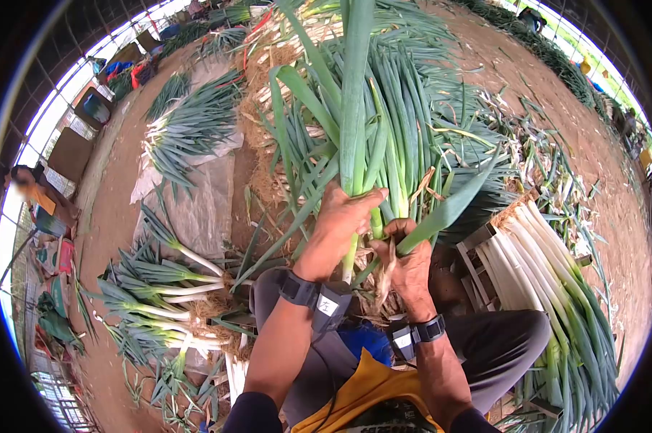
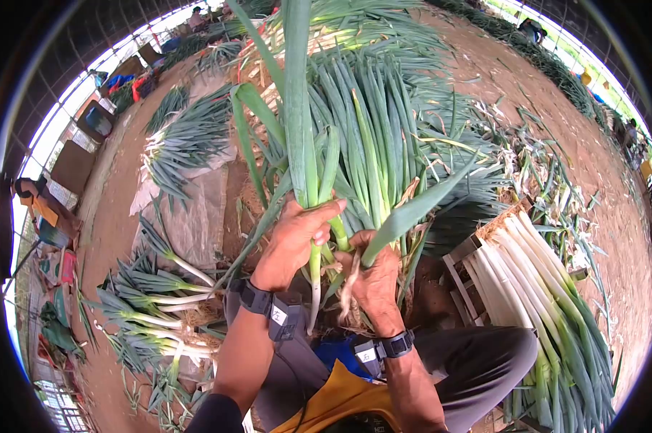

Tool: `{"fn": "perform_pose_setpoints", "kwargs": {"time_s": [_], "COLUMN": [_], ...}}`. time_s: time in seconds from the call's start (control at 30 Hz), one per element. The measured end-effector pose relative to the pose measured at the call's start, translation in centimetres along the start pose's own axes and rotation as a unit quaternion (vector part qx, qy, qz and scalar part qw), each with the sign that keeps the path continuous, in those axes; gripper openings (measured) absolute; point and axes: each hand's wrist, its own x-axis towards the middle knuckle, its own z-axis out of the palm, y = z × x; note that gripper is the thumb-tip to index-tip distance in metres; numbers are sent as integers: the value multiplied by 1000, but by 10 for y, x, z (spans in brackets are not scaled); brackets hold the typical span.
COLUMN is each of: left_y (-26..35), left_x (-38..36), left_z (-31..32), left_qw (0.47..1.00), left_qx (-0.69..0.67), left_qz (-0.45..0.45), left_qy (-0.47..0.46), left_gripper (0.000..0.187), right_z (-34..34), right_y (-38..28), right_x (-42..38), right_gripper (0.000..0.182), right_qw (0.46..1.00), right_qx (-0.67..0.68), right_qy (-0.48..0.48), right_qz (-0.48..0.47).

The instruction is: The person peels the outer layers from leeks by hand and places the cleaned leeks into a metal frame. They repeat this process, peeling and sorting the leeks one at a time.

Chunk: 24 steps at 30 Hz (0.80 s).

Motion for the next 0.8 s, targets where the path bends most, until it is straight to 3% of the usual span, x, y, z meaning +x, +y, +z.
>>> {"fn": "perform_pose_setpoints", "kwargs": {"time_s": [0.07, 0.17, 0.33, 0.57, 0.6, 0.67, 0.8], "left_y": [0, 1, 3, -1, 1, 1, -4], "left_x": [1, 1, 0, 0, 0, -1, 1], "left_z": [-1, 0, -4, 2, 3, 3, -2], "left_qw": [1000, 1000, 1000, 1000, 1000, 999, 998], "left_qx": [-3, 2, 4, -10, -10, -1, 36], "left_qz": [-14, -17, -17, -20, -17, -8, -10], "left_qy": [7, 24, 17, 19, 24, 34, 44], "left_gripper": [31, 30, 26, 25, 25, 25, 25], "right_z": [7, 6, -16, -3, 1, 0, -5], "right_y": [2, 9, 10, 2, 8, 19, 21], "right_x": [-2, -4, -13, -21, -21, -18, -22], "right_gripper": [17, 16, 16, 30, 28, 25, 19], "right_qw": [999, 996, 995, 986, 992, 980, 978], "right_qx": [11, -58, -12, -149, -114, -159, -140], "right_qy": [34, 34, -85, 2, 14, 23, -27], "right_qz": [7, -60, 41, -69, -53, -119, -156]}}
